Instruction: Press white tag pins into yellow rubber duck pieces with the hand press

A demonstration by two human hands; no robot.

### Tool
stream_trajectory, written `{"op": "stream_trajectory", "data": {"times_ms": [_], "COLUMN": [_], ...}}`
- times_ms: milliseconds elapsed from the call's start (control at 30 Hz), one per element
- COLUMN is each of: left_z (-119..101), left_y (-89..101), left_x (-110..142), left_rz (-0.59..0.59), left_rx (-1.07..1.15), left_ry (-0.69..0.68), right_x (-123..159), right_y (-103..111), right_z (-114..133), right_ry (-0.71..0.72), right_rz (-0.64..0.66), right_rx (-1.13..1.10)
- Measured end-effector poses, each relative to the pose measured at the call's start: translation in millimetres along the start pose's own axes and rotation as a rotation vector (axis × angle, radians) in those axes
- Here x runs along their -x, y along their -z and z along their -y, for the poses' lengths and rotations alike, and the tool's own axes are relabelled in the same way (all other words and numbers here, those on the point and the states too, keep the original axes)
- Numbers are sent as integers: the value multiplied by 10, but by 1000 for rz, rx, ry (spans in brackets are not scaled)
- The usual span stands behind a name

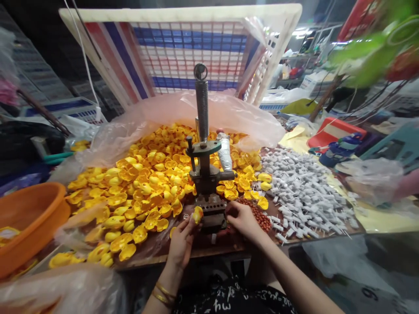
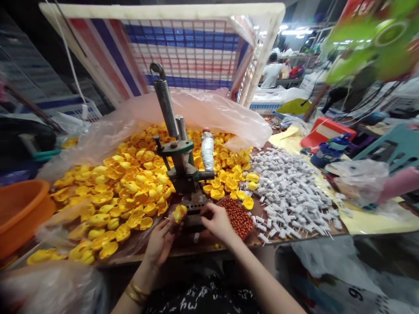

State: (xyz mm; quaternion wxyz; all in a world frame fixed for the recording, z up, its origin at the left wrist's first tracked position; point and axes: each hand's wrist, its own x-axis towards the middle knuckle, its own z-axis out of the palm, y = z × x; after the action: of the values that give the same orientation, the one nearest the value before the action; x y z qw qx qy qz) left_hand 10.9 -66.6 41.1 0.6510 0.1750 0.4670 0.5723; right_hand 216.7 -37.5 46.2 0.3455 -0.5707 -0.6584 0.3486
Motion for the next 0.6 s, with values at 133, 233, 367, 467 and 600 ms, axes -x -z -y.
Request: {"op": "stream_trajectory", "data": {"times_ms": [133,233,367,467,600], "left_z": [20,24,16,5,-3], "left_y": [-41,-53,-44,-37,-10], "left_x": [7,13,13,17,31], "left_rz": [62,117,124,124,131], "left_rx": [8,4,25,34,29], "left_ry": [5,-6,-17,-16,-18], "right_x": [67,94,104,101,93], "right_y": [-402,-563,-589,-581,-585], "right_z": [240,306,322,337,322], "right_ry": [-46,-113,-136,-171,-160], "right_rz": [44,17,-32,-31,12], "right_rx": [-565,-712,-762,-777,-743]}}
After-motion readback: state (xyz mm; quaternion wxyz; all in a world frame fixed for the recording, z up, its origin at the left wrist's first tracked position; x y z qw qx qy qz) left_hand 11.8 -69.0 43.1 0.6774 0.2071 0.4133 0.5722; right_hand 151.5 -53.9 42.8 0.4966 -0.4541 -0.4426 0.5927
